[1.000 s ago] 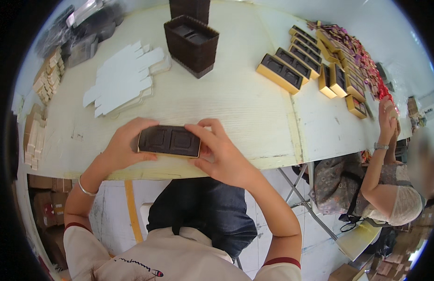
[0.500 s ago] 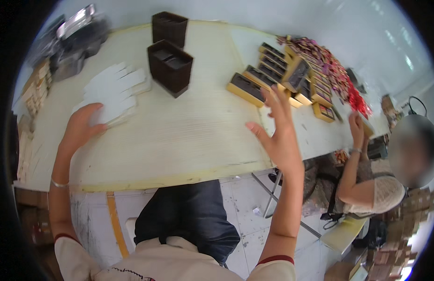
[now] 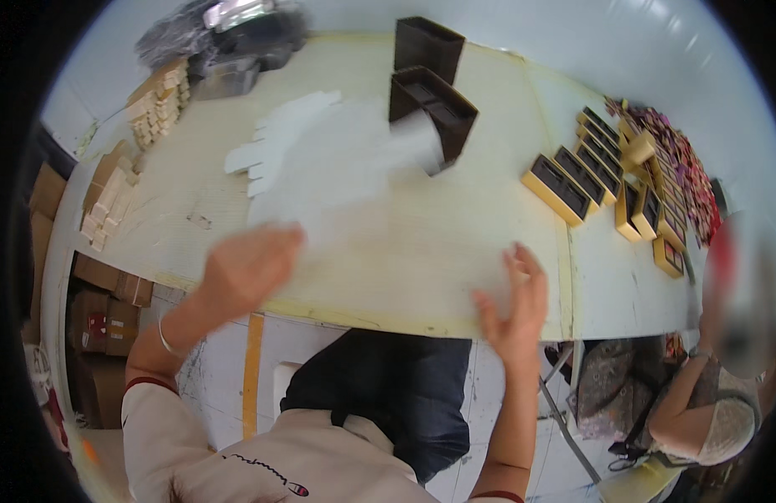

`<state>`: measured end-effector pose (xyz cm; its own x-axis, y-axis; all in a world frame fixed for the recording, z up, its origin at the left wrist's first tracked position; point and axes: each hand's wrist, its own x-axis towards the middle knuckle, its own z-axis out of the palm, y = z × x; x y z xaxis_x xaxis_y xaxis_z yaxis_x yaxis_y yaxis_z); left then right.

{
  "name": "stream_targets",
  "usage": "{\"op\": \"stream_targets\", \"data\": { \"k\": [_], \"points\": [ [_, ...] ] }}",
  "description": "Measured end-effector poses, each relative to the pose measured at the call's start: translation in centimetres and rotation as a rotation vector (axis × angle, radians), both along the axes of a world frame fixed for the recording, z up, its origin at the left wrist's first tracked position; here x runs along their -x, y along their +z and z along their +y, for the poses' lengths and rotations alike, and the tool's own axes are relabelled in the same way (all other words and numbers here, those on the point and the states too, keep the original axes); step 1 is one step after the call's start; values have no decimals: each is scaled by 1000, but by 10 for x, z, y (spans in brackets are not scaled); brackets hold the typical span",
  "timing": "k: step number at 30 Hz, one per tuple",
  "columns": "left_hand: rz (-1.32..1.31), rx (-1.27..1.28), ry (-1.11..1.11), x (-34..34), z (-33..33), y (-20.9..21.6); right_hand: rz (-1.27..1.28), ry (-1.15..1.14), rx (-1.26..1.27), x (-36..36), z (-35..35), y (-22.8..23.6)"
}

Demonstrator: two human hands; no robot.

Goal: The person folds white cardboard pieces into rectangular boxes, inserts black plastic trays into them, and places the completed units on the table. The process repeats with multiple identical items.

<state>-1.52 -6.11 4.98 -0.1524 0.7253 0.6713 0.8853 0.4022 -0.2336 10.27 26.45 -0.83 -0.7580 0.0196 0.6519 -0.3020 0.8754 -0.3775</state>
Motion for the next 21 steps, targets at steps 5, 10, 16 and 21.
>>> {"op": "stream_targets", "data": {
  "k": [5, 10, 16, 21],
  "points": [
    [-602, 147, -161, -56, 20, -37, 24, 348, -195, -19, -60, -2],
    [-594, -17, 8, -34, 41, -41, -97, 100, -24, -3, -81, -17],
    [-519, 47, -31, -53, 33, -52, -93, 281, -224, -6, -86, -14],
    [-612, 153, -78, -50, 17, -50, -70, 319, -277, -10, -87, -11]
  ]
}}
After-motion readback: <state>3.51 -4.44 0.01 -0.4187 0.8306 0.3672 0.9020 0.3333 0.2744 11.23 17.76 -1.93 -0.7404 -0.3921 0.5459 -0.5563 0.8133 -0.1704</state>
